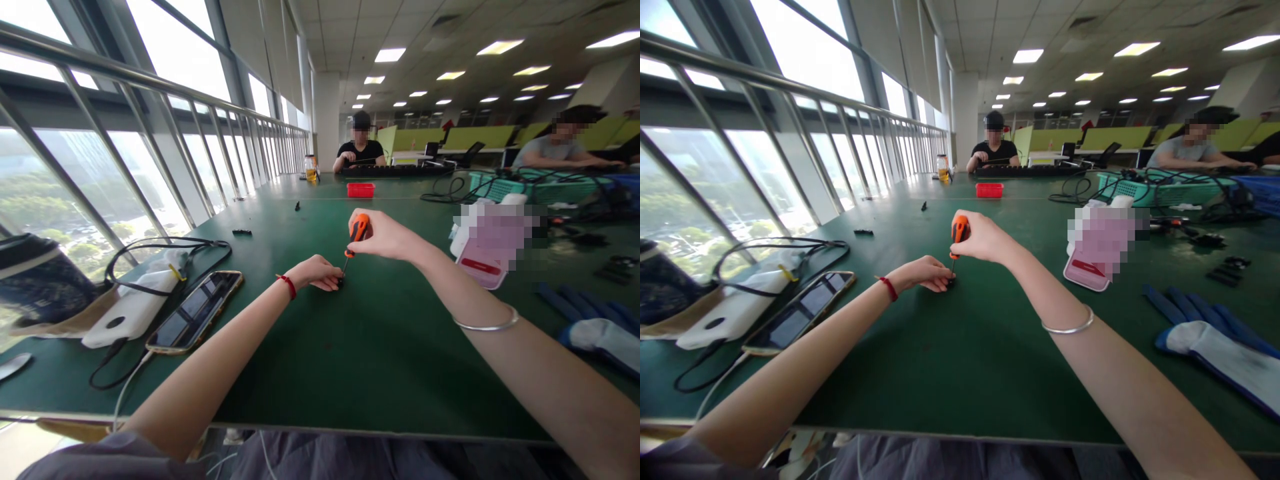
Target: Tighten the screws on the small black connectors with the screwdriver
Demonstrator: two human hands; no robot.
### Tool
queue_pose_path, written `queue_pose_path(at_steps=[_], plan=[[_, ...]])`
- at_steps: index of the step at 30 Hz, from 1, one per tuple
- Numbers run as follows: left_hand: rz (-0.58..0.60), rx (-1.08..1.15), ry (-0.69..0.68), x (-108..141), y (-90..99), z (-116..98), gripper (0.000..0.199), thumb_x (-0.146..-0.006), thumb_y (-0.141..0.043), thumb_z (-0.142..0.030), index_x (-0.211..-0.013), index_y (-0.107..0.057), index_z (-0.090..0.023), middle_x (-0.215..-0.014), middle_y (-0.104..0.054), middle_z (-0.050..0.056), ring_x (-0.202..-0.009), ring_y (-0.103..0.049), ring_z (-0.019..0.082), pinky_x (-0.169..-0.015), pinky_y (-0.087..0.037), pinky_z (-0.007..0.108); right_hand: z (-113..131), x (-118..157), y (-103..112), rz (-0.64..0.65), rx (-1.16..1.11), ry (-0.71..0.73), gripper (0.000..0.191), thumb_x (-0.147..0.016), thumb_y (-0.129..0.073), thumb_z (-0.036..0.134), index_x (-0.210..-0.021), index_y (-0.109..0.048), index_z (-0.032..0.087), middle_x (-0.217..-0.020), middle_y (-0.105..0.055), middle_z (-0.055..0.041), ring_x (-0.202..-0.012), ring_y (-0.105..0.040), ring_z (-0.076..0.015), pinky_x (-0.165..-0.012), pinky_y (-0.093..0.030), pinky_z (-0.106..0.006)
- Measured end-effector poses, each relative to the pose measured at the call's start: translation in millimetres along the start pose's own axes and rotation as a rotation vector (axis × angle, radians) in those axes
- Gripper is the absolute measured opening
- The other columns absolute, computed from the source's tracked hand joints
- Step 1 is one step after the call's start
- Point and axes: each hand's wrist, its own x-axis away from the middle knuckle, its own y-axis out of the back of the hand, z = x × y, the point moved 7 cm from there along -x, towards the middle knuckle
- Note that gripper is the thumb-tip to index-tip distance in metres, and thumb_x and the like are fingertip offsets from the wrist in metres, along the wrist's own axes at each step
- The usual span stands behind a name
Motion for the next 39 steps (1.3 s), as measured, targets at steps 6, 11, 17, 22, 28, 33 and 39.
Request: queue_pose_path(at_steps=[6, 11, 17, 22, 28, 33, 39], plan=[[-0.005, 0.011, 0.005, 0.0, 0.7, 0.5, 0.014, -0.069, -0.067, -0.019, -0.062, -0.063, -0.008, -0.058, -0.064, 0.003, -0.053, -0.062, 0.009, -0.059, -0.053, 0.02, 17.3, 3.4, 8.5, -0.27, 0.166, -0.081, 0.037, -0.078, -0.044, 0.057, -0.071, -0.047, 0.021, -0.063, -0.053, -0.0001, -0.06, -0.049, -0.0148, -0.054, -0.032, -0.025], [-0.007, 0.013, 0.01, 2.6, -0.6, -1.2, 0.013, -0.069, -0.067, -0.018, -0.062, -0.063, -0.009, -0.056, -0.064, 0.002, -0.052, -0.061, 0.009, -0.058, -0.053, 0.018, 33.9, 9.1, 11.1, -0.335, 0.32, 0.036, 0.023, -0.081, -0.046, 0.042, -0.093, -0.049, 0.021, -0.064, -0.055, 0.0015, -0.057, -0.049, -0.0145, -0.054, -0.029, -0.024], [-0.003, 0.023, 0.005, 4.0, -0.8, -1.7, 0.013, -0.067, -0.07, -0.019, -0.063, -0.063, -0.009, -0.056, -0.064, 0.002, -0.053, -0.061, 0.009, -0.057, -0.052, 0.017, 33.6, 9.3, 12.3, -0.09, 0.312, 0.05, 0.019, -0.083, -0.043, 0.036, -0.088, -0.054, 0.021, -0.071, -0.059, -0.0014, -0.06, -0.05, -0.0145, -0.056, -0.029, -0.025], [0.007, 0.043, -0.014, 4.6, -0.6, -2.3, 0.014, -0.066, -0.071, -0.02, -0.063, -0.065, -0.008, -0.055, -0.064, 0.003, -0.051, -0.061, 0.008, -0.058, -0.052, 0.018, 33.0, 11.8, 18.4, -0.177, 0.451, -0.005, 0.03, -0.083, -0.042, 0.046, -0.081, -0.058, 0.021, -0.061, -0.054, -0.0024, -0.059, -0.049, -0.0166, -0.057, -0.028, -0.027], [0.003, 0.046, -0.011, 8.6, -0.8, -4.1, 0.011, -0.069, -0.069, -0.017, -0.066, -0.065, -0.008, -0.057, -0.064, 0.003, -0.052, -0.06, 0.008, -0.058, -0.052, 0.019, 30.7, 10.1, 12.6, -0.107, 0.344, -0.013, 0.036, -0.07, -0.059, 0.038, -0.102, -0.049, 0.023, -0.069, -0.057, 0.0007, -0.056, -0.047, -0.0138, -0.053, -0.029, -0.025], [0.003, 0.035, -0.008, 9.3, -1.3, -4.8, 0.011, -0.073, -0.065, -0.016, -0.067, -0.064, -0.007, -0.057, -0.063, 0.002, -0.052, -0.06, 0.008, -0.057, -0.052, 0.019, 26.0, 8.2, 3.6, -0.112, 0.352, -0.057, 0.033, -0.077, -0.048, 0.053, -0.071, -0.053, 0.021, -0.063, -0.055, -0.0016, -0.058, -0.049, -0.0151, -0.054, -0.029, -0.026], [0.014, 0.029, 0.001, 6.7, -1.0, -2.8, 0.012, -0.074, -0.064, -0.016, -0.066, -0.063, -0.008, -0.058, -0.063, 0.002, -0.052, -0.06, 0.008, -0.059, -0.052, 0.019, 27.3, 9.9, 8.7, -0.161, 0.329, -0.065, 0.024, -0.071, -0.056, 0.036, -0.09, -0.049, 0.022, -0.071, -0.058, -0.0001, -0.059, -0.048, -0.014, -0.053, -0.028, -0.024]])
